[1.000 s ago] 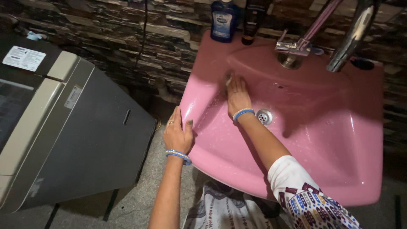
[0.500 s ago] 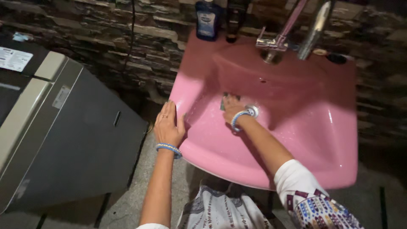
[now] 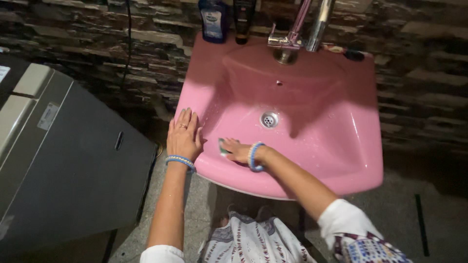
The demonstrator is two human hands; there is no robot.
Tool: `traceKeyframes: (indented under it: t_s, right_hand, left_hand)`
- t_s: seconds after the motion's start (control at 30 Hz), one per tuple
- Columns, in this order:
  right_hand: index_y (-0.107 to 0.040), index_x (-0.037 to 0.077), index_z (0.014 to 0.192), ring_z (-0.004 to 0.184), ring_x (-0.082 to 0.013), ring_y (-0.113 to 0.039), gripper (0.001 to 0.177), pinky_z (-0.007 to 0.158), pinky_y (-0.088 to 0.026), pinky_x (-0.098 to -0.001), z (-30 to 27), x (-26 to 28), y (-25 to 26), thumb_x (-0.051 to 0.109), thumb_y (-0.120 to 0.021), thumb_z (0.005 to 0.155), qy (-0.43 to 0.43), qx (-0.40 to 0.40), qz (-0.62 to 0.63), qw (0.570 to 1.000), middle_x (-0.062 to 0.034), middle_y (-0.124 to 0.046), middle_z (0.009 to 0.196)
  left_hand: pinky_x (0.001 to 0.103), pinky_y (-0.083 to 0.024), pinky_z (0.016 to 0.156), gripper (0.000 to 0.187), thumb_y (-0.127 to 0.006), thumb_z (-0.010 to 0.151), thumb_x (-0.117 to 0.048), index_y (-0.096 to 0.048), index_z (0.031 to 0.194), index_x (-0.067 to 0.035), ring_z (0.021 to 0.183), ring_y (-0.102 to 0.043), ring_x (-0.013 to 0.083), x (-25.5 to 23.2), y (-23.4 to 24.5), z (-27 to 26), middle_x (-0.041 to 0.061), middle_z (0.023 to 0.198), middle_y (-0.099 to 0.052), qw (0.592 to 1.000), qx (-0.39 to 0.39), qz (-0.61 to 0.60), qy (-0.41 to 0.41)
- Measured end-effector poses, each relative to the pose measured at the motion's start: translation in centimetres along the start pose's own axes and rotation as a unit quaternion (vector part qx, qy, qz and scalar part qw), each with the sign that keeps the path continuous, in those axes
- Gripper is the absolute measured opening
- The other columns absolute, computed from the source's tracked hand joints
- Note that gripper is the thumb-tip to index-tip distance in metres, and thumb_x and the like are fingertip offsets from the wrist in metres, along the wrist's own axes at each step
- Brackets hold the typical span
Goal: The person cleans a pink sink using a green sponge by scrubbing the basin walls and bottom while using soap and water.
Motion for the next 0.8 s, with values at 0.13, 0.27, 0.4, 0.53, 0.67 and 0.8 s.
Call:
traceKeyframes:
  t_s: [0.13, 0.27, 0.4, 0.53, 0.67, 0.8]
  right_hand:
    - [-0.043, 0.007, 0.148, 0.145, -0.0378, -0.039, 0.066, 0.124, -0.028, -0.0469, -9.2, -4.3, 2.0, 0.023, -0.06, 0.086, -0.083, 0.088, -0.052, 0.991, -0.022, -0.041, 0.155]
    - [-0.052, 0.012, 0.137, 0.134, -0.0369, -0.053, 0.064, 0.113, -0.045, -0.0472, -19.2, -8.9, 7.9, 0.031, -0.068, 0.078, -0.26, 0.061, -0.109, 0.958, -0.0179, -0.053, 0.143]
    - [-0.042, 0.005, 0.147, 0.137, -0.043, -0.046, 0.089, 0.113, -0.042, -0.0479, -22.3, -10.2, 11.6, 0.05, -0.078, 0.079, -0.42, -0.042, -0.197, 0.885, -0.0266, -0.042, 0.15]
    - [-0.068, 0.008, 0.123, 0.128, -0.0434, -0.052, 0.071, 0.109, -0.039, -0.0533, -14.5, -7.1, 8.7, 0.069, -0.049, 0.092, -0.309, 0.024, -0.362, 0.879, -0.0231, -0.058, 0.133]
    - [-0.076, 0.004, 0.111, 0.12, -0.0378, -0.062, 0.068, 0.104, -0.048, -0.049, -5.4, -1.9, 4.9, 0.062, -0.044, 0.095, -0.211, 0.021, -0.27, 0.939, -0.0217, -0.07, 0.12]
    - [-0.037, 0.001, 0.155, 0.154, -0.0407, -0.007, 0.078, 0.122, -0.009, -0.0553, 0.3, 2.4, 0.3, 0.059, -0.036, 0.104, -0.052, -0.02, -0.067, 0.996, -0.0272, -0.015, 0.165]
  left_hand:
    - [0.055, -0.029, 0.119, 0.056, -0.064, 0.09, -0.024, -0.056, 0.14, -0.002, 0.146, -0.041, 0.0337, -0.5, -0.5, 0.6, 0.02, 0.153, -0.049, 0.999, 0.035, 0.031, -0.022]
    - [0.05, -0.029, 0.121, 0.059, -0.064, 0.087, -0.021, -0.054, 0.139, 0.004, 0.146, -0.04, 0.0347, -0.9, -0.3, 0.7, 0.022, 0.154, -0.047, 0.998, 0.038, 0.031, -0.037]
    - [0.048, -0.028, 0.123, 0.058, -0.066, 0.087, -0.017, -0.054, 0.139, 0.005, 0.147, -0.04, 0.0357, -0.8, 0.0, 0.8, 0.023, 0.154, -0.047, 0.999, 0.035, 0.008, -0.034]
    - [0.048, -0.028, 0.123, 0.059, -0.066, 0.084, -0.014, -0.054, 0.14, 0.004, 0.145, -0.041, 0.036, -0.6, 0.1, 0.7, 0.023, 0.154, -0.047, 0.999, 0.038, -0.016, -0.028]
    - [0.049, -0.028, 0.122, 0.059, -0.067, 0.084, -0.013, -0.054, 0.139, 0.005, 0.145, -0.042, 0.0367, -0.5, 0.0, 0.7, 0.024, 0.153, -0.048, 0.999, 0.028, -0.02, -0.036]
    - [0.047, -0.029, 0.124, 0.059, -0.065, 0.085, -0.011, -0.054, 0.141, 0.004, 0.146, -0.043, 0.0354, -0.4, -0.1, 0.7, 0.023, 0.155, -0.049, 0.999, 0.026, -0.013, -0.037]
Point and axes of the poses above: each hand's wrist, its own z-axis towards the middle knuckle, its own y-axis out of the back of the hand, x = y × z, the point moved 8 cm from there along z, towards the middle knuckle
